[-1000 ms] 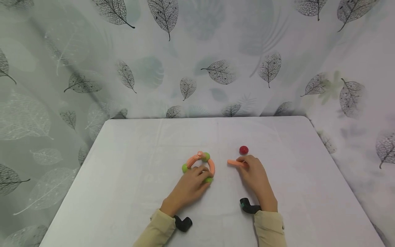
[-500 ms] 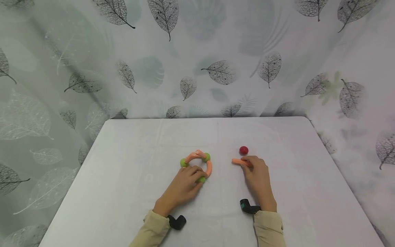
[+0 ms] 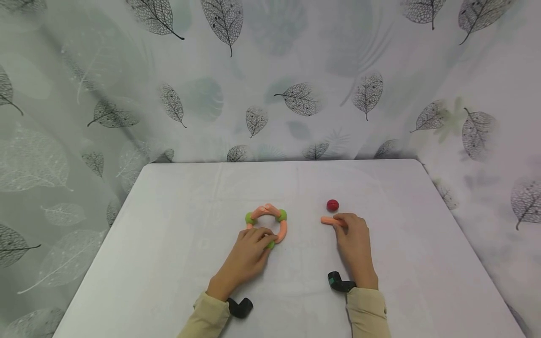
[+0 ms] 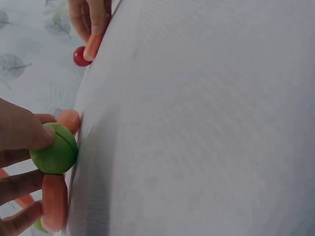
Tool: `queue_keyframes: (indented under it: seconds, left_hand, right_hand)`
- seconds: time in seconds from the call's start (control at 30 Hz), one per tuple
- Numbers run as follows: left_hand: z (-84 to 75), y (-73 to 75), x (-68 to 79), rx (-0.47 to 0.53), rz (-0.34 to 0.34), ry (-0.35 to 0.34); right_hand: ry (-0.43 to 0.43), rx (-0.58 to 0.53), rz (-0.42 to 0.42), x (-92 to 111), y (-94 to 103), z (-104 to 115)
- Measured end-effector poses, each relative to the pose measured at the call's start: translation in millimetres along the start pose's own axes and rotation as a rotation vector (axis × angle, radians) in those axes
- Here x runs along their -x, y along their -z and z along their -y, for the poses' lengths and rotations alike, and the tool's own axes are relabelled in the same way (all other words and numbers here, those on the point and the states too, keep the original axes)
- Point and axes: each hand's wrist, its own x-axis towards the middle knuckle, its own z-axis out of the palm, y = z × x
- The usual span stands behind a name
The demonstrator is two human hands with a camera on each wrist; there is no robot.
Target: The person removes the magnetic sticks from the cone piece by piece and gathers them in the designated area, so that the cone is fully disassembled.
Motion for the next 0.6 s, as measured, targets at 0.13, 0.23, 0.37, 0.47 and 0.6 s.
queue_keyframes:
  seconds: [0.13,0.23,0.37,0.47,0.6]
  left_hand:
    - [3.6,0.0,1.8,0.014,0.007,0.019]
    - [6.3,-0.1,2.7,0.024,-0.005,0.026]
    - [8.8,1.0,2.8,0.029,-0.020,0.026]
    - [10.0,2.7,2.4,0.030,-0.011,0.027]
    - [12.9,3.8,2.0,0.035,0.013,0.052]
  right_hand:
    - [0.021,-0.016,-0.008,-0.4,0.4,1.2]
    - [0.024,-0.032,-0.009,-0.5,0.7,3.1]
    - [0.021,-0.056,-0.028,0.0,0.8,7.2]
    - [0.018,-0.076,-0.066,0.7,0.4,12.1]
    - [0.065,-0.121,-0.133,-0.1,-2.5,20.0]
